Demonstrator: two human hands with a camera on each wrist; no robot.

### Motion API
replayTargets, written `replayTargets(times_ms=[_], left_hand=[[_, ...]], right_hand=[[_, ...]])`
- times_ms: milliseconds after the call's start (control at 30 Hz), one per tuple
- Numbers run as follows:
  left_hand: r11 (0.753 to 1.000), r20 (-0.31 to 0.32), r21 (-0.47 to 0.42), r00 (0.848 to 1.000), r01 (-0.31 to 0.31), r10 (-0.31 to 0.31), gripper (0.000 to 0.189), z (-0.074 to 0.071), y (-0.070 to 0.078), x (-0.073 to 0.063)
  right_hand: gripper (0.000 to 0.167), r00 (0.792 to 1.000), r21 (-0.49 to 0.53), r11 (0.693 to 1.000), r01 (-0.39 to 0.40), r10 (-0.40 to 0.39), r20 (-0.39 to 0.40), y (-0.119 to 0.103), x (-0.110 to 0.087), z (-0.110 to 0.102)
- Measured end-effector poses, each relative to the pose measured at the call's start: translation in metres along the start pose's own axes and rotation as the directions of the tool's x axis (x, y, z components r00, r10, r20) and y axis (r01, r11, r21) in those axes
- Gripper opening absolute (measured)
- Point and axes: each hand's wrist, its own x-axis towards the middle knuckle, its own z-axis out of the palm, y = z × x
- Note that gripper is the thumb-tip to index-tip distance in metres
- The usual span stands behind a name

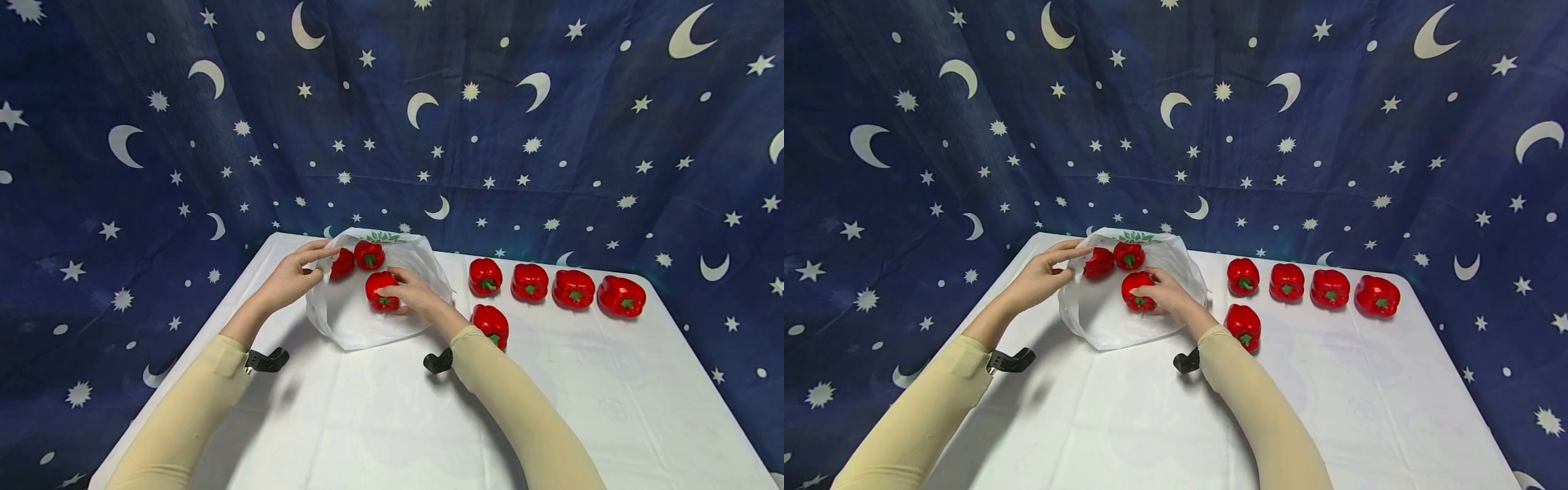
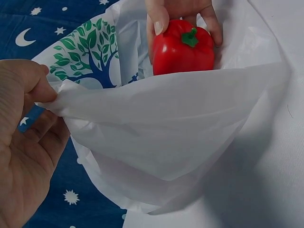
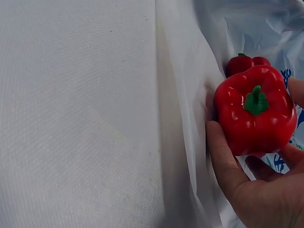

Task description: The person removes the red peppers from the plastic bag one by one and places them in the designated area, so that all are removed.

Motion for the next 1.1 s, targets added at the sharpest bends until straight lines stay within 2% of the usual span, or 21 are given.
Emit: replayTargets(times_ms=[167, 633, 900, 1100], left_hand=[[1.0, -0.009, -0.006, 1.0, -0.018, 0.018, 0.055, 0.001, 0.001, 0.0], [1.0, 0.004, -0.02, 1.0, -0.005, 0.005, 0.054, 0.001, 0.003, 0.0], [1.0, 0.005, -0.028, 1.0, 0.001, -0.001, 0.053, 0.002, 0.0, 0.001], [0.999, 0.006, -0.031, 1.0, 0.019, -0.019, 0.052, 0.003, -0.001, 0.002]], right_hand=[[0.08, 1.0, 0.019, 1.0, 0.003, -0.003, 0.021, -0.001, -0.003, 0.001], [0.074, 0.999, 0.025, 0.999, 0.028, -0.028, 0.029, 0.001, -0.001, 0.001], [0.073, 1.0, -0.012, 1.0, 0.02, -0.019, 0.004, -0.001, -0.005, 0.001], [0.066, 0.999, -0.048, 0.997, 0.052, -0.051, 0.017, -0.007, -0.016, -0.001]])
